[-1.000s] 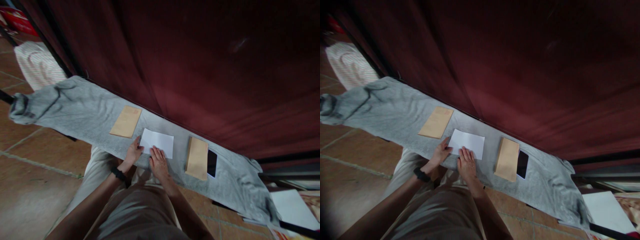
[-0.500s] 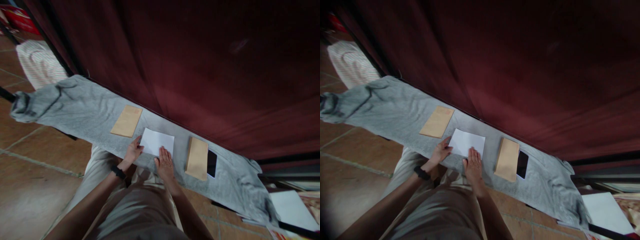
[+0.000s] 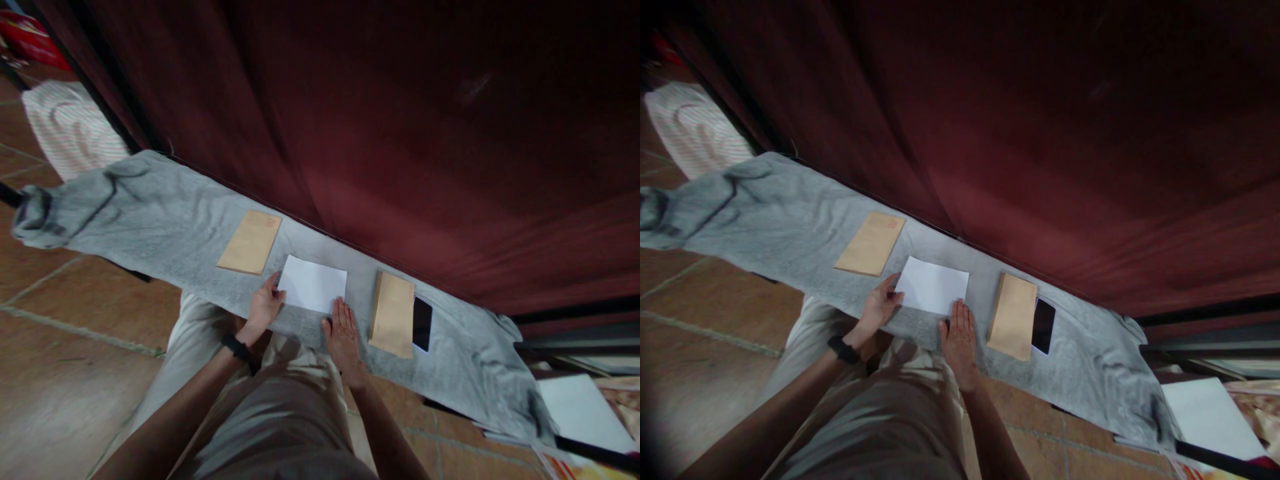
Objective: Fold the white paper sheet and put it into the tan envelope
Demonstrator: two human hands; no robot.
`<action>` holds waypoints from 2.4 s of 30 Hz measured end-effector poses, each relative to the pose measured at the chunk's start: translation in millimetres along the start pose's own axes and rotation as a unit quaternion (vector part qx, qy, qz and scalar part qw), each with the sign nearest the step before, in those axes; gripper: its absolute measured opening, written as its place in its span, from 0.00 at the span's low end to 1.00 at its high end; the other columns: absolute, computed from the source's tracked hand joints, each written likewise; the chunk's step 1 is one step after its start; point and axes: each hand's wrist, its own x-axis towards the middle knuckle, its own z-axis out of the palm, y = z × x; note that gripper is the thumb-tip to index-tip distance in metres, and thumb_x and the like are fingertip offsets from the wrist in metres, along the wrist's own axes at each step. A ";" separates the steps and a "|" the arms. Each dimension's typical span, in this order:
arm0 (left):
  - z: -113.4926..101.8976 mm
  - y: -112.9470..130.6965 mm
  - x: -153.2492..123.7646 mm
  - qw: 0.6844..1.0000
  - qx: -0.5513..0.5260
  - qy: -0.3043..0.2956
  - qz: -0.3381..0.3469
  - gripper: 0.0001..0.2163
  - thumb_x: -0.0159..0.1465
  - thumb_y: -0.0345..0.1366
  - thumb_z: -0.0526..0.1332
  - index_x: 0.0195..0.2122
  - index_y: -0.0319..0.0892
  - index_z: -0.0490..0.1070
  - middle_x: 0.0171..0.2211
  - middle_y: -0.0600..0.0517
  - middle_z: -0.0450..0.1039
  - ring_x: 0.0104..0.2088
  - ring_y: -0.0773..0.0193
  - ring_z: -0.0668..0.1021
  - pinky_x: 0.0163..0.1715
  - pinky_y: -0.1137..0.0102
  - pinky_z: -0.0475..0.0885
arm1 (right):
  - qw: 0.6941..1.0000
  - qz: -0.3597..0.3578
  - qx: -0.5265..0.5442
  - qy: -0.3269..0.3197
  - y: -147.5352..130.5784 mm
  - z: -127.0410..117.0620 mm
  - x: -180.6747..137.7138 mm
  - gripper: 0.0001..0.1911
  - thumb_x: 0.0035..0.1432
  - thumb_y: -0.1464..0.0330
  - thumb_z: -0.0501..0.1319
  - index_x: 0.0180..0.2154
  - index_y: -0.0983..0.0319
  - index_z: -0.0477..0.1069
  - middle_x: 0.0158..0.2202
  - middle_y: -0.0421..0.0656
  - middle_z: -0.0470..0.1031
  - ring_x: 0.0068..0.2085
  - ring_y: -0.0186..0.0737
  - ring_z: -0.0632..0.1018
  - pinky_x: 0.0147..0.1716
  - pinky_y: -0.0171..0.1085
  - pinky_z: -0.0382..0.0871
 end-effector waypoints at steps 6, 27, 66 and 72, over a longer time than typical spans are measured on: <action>11.2 25.9 -22.8 0.960 0.215 0.035 0.177 0.25 0.73 0.37 0.52 0.70 0.36 0.60 0.67 0.35 0.65 0.66 0.45 0.70 0.63 0.51 0.68 | 1.000 0.006 0.011 -0.008 -3.6 -1.8 2.9 0.29 0.77 0.64 0.45 0.73 0.70 0.52 0.73 0.58 0.57 0.74 0.50 0.58 0.70 0.57 0.57; 61.8 36.8 16.9 0.908 0.306 -0.107 0.266 0.29 0.76 0.45 0.47 0.72 0.32 0.57 0.73 0.37 0.55 0.74 0.50 0.57 0.73 0.52 0.48 | 0.998 0.006 0.009 -0.061 -12.0 -6.5 9.9 0.28 0.77 0.63 0.45 0.72 0.66 0.57 0.73 0.54 0.59 0.73 0.50 0.61 0.71 0.56 0.53; 45.2 24.5 7.7 0.918 0.331 -0.078 0.203 0.32 0.74 0.43 0.49 0.73 0.27 0.53 0.73 0.31 0.51 0.75 0.44 0.54 0.73 0.48 0.44 | 0.997 0.022 0.012 -0.074 -12.0 36.2 119.2 0.27 0.76 0.64 0.46 0.71 0.62 0.60 0.74 0.51 0.58 0.72 0.50 0.61 0.71 0.55 0.49; 44.2 24.1 6.0 0.919 0.335 -0.065 0.196 0.31 0.74 0.43 0.48 0.74 0.32 0.53 0.74 0.35 0.52 0.75 0.46 0.54 0.72 0.48 0.46 | 0.997 0.038 0.001 -0.061 -2.3 36.4 123.3 0.28 0.76 0.62 0.46 0.71 0.64 0.58 0.73 0.54 0.57 0.72 0.52 0.61 0.70 0.57 0.50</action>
